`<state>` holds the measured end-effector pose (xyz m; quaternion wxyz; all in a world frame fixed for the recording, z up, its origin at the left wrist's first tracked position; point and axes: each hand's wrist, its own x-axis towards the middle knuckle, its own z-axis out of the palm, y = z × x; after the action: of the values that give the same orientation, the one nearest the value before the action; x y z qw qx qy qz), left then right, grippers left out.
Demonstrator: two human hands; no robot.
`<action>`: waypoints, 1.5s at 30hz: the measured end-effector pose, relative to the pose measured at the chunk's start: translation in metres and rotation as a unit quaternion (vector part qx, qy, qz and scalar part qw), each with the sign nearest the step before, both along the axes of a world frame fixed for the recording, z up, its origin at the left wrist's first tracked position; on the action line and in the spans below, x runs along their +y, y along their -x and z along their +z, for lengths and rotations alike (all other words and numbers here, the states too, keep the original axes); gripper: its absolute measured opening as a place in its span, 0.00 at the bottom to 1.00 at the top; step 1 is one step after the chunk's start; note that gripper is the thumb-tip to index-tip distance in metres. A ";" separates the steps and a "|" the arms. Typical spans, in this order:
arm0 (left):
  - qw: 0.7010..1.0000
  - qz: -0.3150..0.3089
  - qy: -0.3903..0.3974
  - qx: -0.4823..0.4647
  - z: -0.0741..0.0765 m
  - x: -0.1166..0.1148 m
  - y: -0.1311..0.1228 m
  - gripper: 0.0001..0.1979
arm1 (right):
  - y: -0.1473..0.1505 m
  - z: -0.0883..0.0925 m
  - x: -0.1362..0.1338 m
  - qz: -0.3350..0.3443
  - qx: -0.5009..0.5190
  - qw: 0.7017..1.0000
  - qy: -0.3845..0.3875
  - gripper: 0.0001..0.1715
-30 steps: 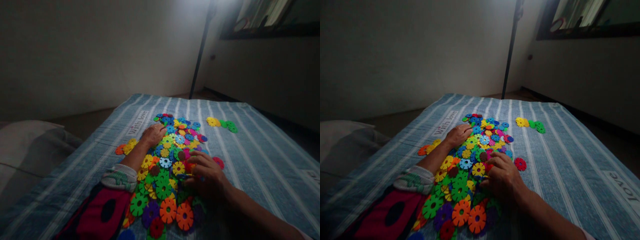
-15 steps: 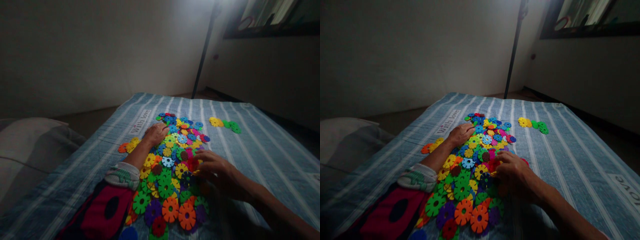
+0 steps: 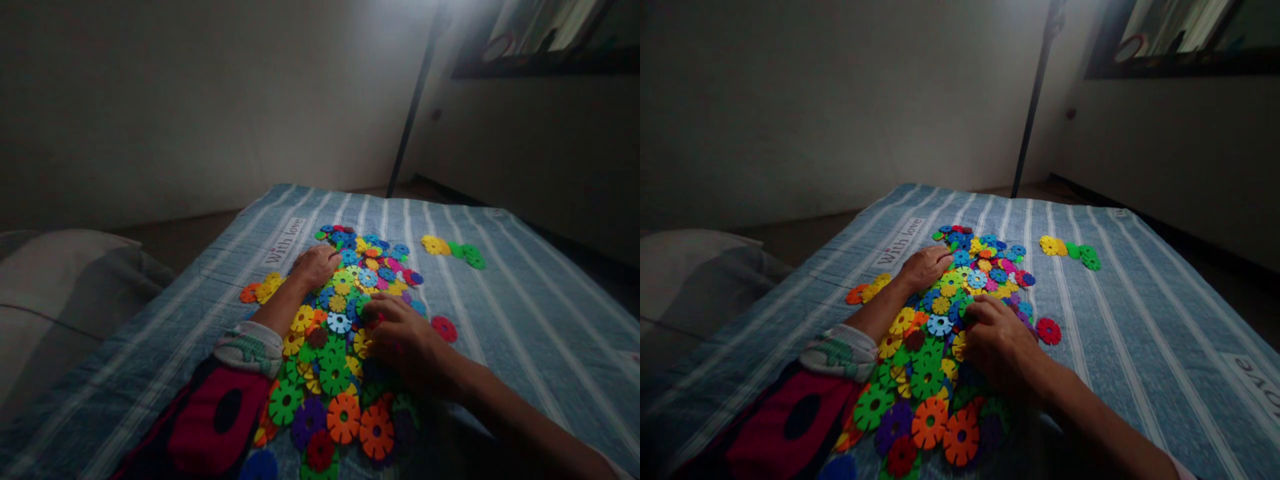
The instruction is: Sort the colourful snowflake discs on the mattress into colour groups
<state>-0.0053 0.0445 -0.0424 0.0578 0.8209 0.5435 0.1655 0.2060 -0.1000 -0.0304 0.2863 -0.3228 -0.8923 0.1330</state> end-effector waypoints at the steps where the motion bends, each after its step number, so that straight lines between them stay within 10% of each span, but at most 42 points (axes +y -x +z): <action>1: 1.000 0.000 0.000 -0.001 0.000 0.000 0.000 0.18 | 0.002 -0.001 0.001 -0.003 -0.012 1.000 -0.011 0.04; 13: 1.000 0.004 0.001 0.008 -0.001 0.000 0.000 0.19 | 0.002 -0.015 0.007 -0.031 -0.095 0.993 -0.059 0.10; 26: 1.000 -0.008 0.004 -0.003 0.001 0.001 0.001 0.17 | 0.000 0.014 -0.002 0.019 0.092 0.992 0.085 0.06; 35: 0.999 -0.030 0.000 -0.022 0.000 0.005 0.006 0.17 | -0.107 0.010 0.065 -0.380 0.022 0.924 0.039 0.12; 45: 0.999 -0.030 -0.007 -0.018 0.002 0.006 0.007 0.17 | -0.120 -0.002 0.070 -0.415 -0.199 0.883 0.093 0.11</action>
<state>-0.0120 0.0503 -0.0402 0.0664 0.8343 0.5160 0.1823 0.3262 -0.0298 -0.0325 0.1005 -0.7087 -0.6981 0.0177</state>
